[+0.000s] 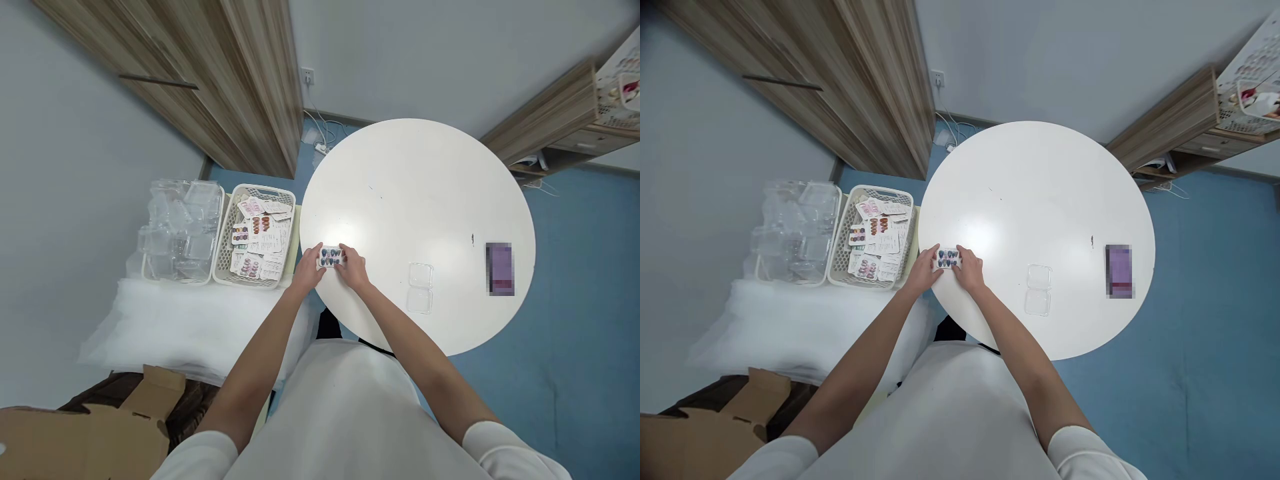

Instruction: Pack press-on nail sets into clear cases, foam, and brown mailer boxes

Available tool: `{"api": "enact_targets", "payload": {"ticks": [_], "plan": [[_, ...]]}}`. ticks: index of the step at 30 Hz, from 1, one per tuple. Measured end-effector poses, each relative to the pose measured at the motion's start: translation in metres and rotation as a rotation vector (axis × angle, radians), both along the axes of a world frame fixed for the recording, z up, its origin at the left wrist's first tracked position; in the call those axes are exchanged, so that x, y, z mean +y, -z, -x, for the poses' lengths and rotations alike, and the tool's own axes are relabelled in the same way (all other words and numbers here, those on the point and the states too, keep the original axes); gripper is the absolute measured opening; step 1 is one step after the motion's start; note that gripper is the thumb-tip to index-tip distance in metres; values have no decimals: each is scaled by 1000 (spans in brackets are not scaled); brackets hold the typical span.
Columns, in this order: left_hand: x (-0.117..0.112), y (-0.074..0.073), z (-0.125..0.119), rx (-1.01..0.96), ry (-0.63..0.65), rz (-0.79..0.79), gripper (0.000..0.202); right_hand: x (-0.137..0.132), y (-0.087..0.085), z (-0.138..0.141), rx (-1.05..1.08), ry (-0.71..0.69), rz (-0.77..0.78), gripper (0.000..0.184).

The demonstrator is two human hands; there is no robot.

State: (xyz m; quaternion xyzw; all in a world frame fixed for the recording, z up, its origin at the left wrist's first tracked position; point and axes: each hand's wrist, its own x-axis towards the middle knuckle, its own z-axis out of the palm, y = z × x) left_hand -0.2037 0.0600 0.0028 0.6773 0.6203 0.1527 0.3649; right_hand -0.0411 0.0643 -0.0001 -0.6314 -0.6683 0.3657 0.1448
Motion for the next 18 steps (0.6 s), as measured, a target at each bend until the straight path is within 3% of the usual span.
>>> {"api": "enact_targets", "payload": {"ticks": [8, 18], "plan": [[-19, -24, -38, -160, 102, -24, 65, -31, -30, -66, 182, -68, -71, 68], [-78, -24, -141, -192, 288, -43, 65, -108, -37, -182, 144, -70, -53, 63]]}}
